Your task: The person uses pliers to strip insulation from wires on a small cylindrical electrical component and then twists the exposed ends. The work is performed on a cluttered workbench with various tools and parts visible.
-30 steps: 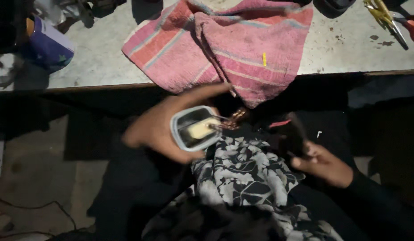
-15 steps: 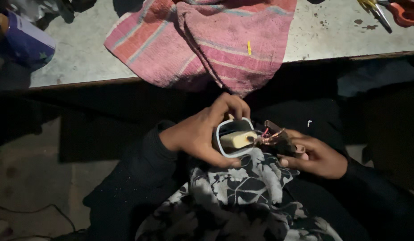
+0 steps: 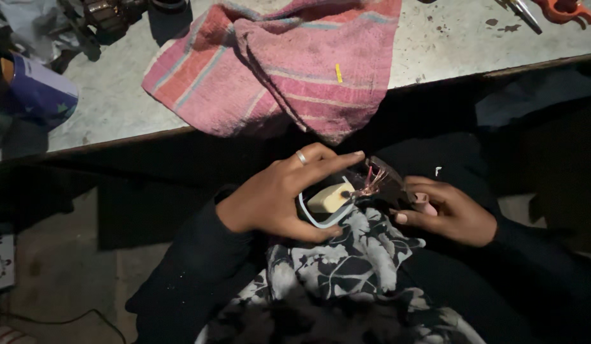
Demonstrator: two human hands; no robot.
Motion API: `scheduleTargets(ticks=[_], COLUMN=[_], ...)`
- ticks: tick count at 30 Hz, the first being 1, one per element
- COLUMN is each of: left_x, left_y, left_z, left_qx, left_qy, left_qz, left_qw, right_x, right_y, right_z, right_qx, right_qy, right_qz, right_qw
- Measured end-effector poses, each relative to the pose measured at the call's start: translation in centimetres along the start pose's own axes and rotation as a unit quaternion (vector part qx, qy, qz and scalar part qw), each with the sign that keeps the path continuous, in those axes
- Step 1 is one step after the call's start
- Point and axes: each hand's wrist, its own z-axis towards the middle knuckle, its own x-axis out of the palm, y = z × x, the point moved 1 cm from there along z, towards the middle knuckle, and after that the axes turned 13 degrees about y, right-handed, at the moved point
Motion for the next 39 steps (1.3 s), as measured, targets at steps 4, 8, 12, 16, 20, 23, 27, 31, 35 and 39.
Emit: scheduleTargets(ticks=[4,8,12,16,20,23,27,31,35,39], left_x=[0.1,0.6,1.3,2.2,2.9,2.8,2.5,2.5,2.5,2.4], left_y=[0.3,1.1,1.8,2.3,2.9,3.5,3.9,3.9,3.7,3.6], left_z=[0.0,0.0,-0.1,-0.1,0.7,0.6,0.3,0.5,0.6,0.8], left_qx=[-0.002,0.016,0.007,0.014,0.065,0.073,0.080,0.066,0.039,0.047], left_qy=[0.012,0.001,0.005,0.046,0.067,0.067,0.052,0.063,0.079,0.088], left_qz=[-0.004,-0.013,-0.051,-0.139,-0.242,-0.273,-0.303,-0.339,-0.391,-0.331], left_qw=[1.000,1.000,0.999,0.989,0.966,0.957,0.948,0.936,0.916,0.938], right_x=[-0.4,-0.7,-0.9,-1.1,-1.3,-1.7,-2.3,-2.3,-2.2,-2.2], right_y=[0.6,1.0,0.7,0.0,-0.3,-0.4,0.2,0.6,0.5,0.3], right_z=[-0.4,-0.8,-0.8,-0.7,-1.1,-1.7,-2.0,-1.8,-1.4,-1.4], right_qx=[0.018,0.007,0.078,0.101,-0.014,0.035,-0.021,-0.008,0.012,-0.022], right_qy=[0.021,0.029,0.074,0.136,0.149,0.155,0.164,0.201,0.214,0.208], right_qz=[-0.002,0.016,0.030,0.019,0.037,0.007,-0.014,-0.007,-0.003,0.015], right_qw=[1.000,0.999,0.994,0.985,0.988,0.987,0.986,0.980,0.977,0.978])
